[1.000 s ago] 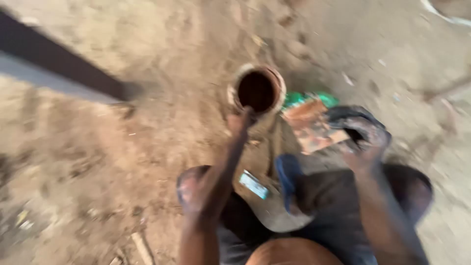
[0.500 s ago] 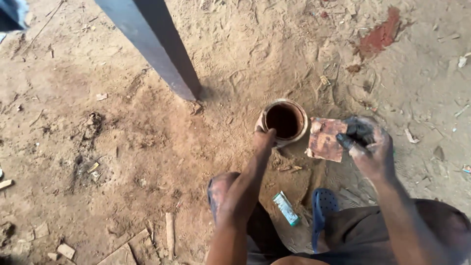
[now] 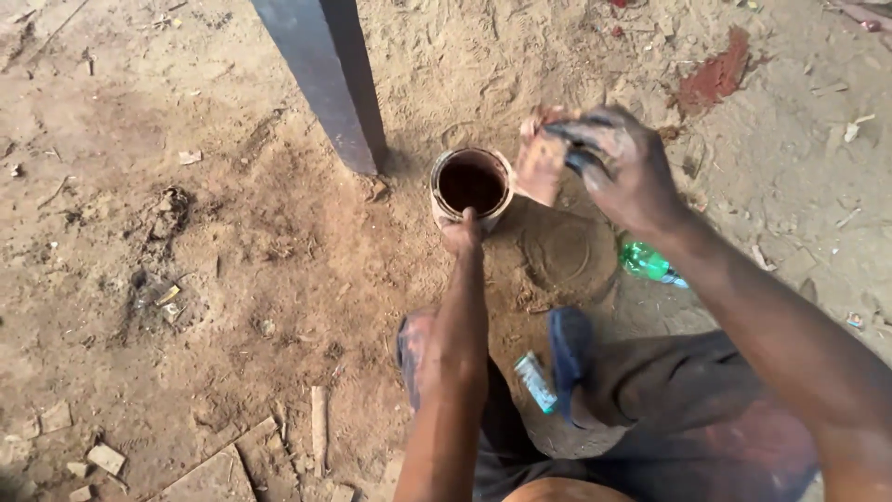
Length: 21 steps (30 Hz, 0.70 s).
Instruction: The person is staining a wooden panel with a cloth. They dip a cloth into a container of dark liquid and rub it over the surface of the slatted wooden board to apply the finish.
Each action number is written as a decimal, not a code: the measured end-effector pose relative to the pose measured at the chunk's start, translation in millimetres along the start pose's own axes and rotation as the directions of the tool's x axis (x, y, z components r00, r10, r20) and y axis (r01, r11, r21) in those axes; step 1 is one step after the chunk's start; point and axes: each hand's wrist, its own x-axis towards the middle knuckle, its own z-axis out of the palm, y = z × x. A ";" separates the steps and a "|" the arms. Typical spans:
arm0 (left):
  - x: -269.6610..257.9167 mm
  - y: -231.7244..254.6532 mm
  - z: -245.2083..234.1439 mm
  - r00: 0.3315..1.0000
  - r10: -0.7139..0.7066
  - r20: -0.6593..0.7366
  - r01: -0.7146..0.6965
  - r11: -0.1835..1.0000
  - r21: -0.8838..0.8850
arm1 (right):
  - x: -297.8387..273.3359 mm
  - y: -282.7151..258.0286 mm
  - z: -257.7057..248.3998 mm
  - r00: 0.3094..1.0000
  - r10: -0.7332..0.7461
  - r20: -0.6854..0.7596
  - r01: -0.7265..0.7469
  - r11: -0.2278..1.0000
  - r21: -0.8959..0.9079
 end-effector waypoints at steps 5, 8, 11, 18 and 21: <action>2.8 5.4 -17.9 0.971 0.120 0.207 -0.043 0.938 -0.343 | 40.8 9.0 37.2 0.965 -0.163 -0.204 0.180 0.982 0.064; 8.6 -0.2 -16.1 0.920 0.227 0.319 0.020 0.786 -0.618 | 72.1 14.7 57.7 0.975 0.193 -0.110 -0.004 0.509 0.861; 19.2 -17.4 -26.4 0.860 0.278 0.428 0.020 0.820 -0.572 | 89.9 31.7 64.4 0.818 -0.457 -0.351 0.423 0.890 -0.172; -8.9 101.4 -141.2 0.777 0.587 0.230 -0.623 0.770 0.137 | 148.1 58.2 64.1 0.962 0.274 -0.005 -0.036 0.144 0.989; -66.3 230.4 -229.8 0.446 0.895 0.018 -0.857 0.421 0.299 | 165.5 57.0 61.7 0.968 0.250 -0.023 0.007 0.068 0.998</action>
